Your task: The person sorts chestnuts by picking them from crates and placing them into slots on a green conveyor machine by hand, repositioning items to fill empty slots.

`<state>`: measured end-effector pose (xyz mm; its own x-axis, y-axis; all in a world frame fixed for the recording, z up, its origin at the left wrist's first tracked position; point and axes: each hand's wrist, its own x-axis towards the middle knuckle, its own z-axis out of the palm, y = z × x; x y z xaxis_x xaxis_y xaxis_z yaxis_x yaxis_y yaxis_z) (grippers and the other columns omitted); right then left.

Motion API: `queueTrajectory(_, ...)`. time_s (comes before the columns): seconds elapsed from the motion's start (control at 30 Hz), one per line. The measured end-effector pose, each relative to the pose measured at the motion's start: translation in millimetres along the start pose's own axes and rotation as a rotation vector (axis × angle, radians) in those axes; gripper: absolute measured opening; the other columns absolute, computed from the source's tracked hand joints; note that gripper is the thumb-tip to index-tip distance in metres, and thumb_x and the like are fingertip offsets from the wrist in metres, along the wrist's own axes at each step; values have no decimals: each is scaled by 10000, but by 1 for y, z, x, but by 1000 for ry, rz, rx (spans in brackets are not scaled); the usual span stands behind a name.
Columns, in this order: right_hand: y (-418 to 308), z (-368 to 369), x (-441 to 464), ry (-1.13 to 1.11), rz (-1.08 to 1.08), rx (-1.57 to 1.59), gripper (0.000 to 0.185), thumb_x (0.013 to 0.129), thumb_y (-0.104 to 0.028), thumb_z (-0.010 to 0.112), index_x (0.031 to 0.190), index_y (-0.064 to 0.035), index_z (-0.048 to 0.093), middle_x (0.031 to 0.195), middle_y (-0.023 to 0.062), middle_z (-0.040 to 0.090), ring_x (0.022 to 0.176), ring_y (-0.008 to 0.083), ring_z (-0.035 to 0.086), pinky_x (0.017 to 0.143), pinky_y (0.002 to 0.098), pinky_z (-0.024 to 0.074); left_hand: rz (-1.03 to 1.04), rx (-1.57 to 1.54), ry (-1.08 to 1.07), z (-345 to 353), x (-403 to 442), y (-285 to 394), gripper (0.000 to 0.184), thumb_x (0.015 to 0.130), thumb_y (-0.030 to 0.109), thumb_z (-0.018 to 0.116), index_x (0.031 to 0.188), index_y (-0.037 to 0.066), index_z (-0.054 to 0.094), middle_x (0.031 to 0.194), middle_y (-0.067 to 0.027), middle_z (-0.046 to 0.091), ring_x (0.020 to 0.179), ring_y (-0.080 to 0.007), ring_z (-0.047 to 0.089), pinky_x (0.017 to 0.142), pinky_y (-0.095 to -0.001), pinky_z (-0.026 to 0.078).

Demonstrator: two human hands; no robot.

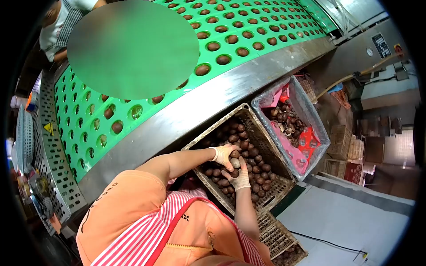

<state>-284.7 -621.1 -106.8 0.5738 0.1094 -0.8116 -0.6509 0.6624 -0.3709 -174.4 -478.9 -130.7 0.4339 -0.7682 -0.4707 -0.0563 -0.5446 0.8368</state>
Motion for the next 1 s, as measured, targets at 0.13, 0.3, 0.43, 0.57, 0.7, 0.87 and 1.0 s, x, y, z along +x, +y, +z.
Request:
queueTrajectory(0.13, 18, 5, -8, 183, -43, 142, 569, 803, -617, 608, 1218, -232, 552, 1231, -12, 553, 1085, 191, 511, 894, 423, 410, 35, -15, -56, 0, -17, 19, 1051, 518, 333, 859, 1431, 156, 369, 1320, -204, 479, 1239, -383, 474, 1023, -429, 416)
queueTrajectory(0.3, -15, 54, -50, 217, -148, -76, 547, 761, -643, 630, 1160, -272, 579, 1144, -68, 583, 1022, 145, 504, 833, 373, 396, 140, -9, 253, -22, -62, 64, 957, 527, 272, 824, 1386, 152, 421, 1215, -212, 562, 1117, -390, 558, 950, -430, 465)
queueTrajectory(0.43, -43, 138, -60, -180, -246, -217, 542, 845, -581, 580, 1229, -199, 572, 1161, 32, 611, 1026, 225, 605, 817, 402, 529, 312, -41, 616, -78, -134, 82, 865, 557, 182, 787, 1349, 111, 445, 1070, -205, 641, 1000, -379, 619, 858, -405, 510)
queueTrajectory(0.57, -17, 271, -52, -496, -261, -517, 488, 916, -443, 549, 1290, -129, 564, 1222, 39, 610, 1079, 187, 603, 877, 366, 526, 308, -182, 844, -130, -259, 57, 912, 554, 175, 787, 1363, -12, 410, 1162, -219, 616, 1104, -322, 601, 919, -374, 490)
queueTrajectory(0.7, 79, 381, -18, -734, -79, -736, 488, 905, -429, 563, 1295, -135, 540, 1209, 38, 592, 1056, 163, 576, 832, 317, 498, 200, -248, 1181, -129, -375, -32, 987, 557, 189, 824, 1409, 15, 357, 1281, -212, 542, 1183, -319, 551, 1012, -372, 444)
queueTrajectory(0.87, 207, 478, 13, -714, 206, -977, 512, 886, -422, 622, 1288, -142, 472, 1015, 47, 602, 788, 173, 630, 562, 298, 538, -14, -500, 1446, -99, -479, -149, 937, 637, 175, 870, 1419, 120, 356, 1250, -142, 560, 1099, -260, 593, 940, -378, 502)
queueTrajectory(1.0, 254, 512, 53, -684, -512, -1513, 429, 863, -331, 670, 1203, -91, 566, 1096, 107, 589, 898, 281, 632, 668, 396, 545, -376, -325, 1557, -92, -522, -216, 589, 775, 133, 741, 1307, 153, 488, 1175, -143, 596, 948, -306, 632, 848, -412, 529)
